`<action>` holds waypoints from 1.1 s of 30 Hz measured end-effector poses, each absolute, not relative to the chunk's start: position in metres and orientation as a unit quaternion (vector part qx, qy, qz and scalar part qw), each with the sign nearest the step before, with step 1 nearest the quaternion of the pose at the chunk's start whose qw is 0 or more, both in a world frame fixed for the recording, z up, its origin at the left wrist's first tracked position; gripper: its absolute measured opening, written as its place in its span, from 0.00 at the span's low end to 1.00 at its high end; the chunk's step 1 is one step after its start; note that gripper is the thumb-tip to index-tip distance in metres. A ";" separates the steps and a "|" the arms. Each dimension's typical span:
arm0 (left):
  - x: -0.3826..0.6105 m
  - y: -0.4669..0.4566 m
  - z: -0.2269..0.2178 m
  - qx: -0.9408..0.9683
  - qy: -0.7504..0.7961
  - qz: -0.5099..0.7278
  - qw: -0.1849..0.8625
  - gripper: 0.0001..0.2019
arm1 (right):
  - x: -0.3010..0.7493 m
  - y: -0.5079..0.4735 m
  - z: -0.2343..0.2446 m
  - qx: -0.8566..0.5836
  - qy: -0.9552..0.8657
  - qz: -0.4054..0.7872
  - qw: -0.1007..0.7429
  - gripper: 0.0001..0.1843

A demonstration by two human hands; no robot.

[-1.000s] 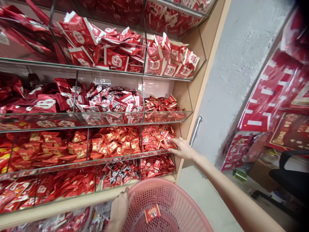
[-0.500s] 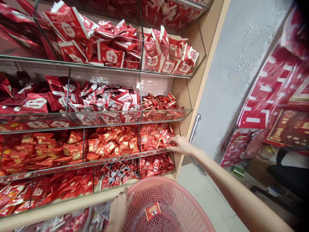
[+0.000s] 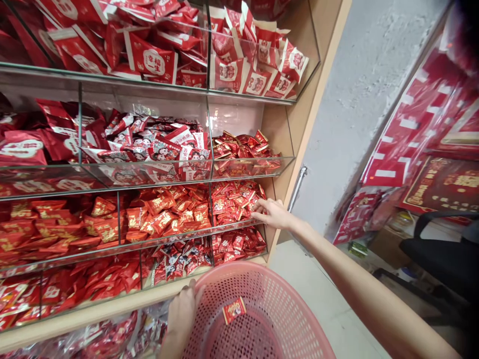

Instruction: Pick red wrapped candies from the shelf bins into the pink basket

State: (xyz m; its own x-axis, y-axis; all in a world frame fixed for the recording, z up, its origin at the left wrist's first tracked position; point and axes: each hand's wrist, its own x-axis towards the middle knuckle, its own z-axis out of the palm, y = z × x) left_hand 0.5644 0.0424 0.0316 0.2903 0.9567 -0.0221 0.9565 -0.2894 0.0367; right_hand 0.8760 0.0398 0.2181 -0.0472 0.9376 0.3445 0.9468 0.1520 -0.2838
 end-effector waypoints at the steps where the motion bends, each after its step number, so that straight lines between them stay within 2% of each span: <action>1: 0.564 0.043 0.031 0.803 0.595 0.004 0.021 0.22 | 0.876 0.040 0.217 -0.652 -0.720 0.000 0.236 0.16; 10: 0.564 0.043 0.028 0.801 0.598 0.012 0.026 0.23 | 0.865 0.013 0.222 -0.631 -0.701 -0.020 0.332 0.19; 14: 0.565 0.043 0.027 0.800 0.600 0.009 0.030 0.23 | 0.834 -0.020 0.188 -0.571 -0.724 0.039 0.384 0.21; 16: 0.565 0.043 0.026 0.801 0.598 0.011 0.033 0.23 | 0.814 -0.028 0.149 -0.569 -0.732 0.083 0.366 0.20; 20: 0.565 0.044 0.023 0.801 0.597 0.017 0.037 0.23 | 0.784 -0.024 0.056 -0.591 -0.737 0.183 0.273 0.20; 23: 0.565 0.044 0.022 0.798 0.602 0.013 0.034 0.23 | 0.778 -0.017 0.007 -0.603 -0.759 0.166 0.180 0.19; 27: 0.566 0.043 0.023 0.796 0.604 0.010 0.025 0.23 | 0.780 -0.018 -0.023 -0.601 -0.780 0.122 0.122 0.18; 30: 0.567 0.043 0.023 0.800 0.600 0.008 0.015 0.23 | 0.780 -0.022 -0.035 -0.601 -0.783 0.096 0.126 0.16; 33: 0.567 0.043 0.023 0.802 0.597 0.009 0.012 0.23 | 0.777 -0.024 -0.041 -0.606 -0.779 0.084 0.141 0.18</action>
State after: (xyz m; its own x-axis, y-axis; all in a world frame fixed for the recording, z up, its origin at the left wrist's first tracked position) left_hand 0.5671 0.0427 0.0234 0.2878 0.9577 0.0000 0.9572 -0.2877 0.0309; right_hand 0.7766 -0.0240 -0.0409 -0.2268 0.9667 0.1181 0.9195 0.2525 -0.3011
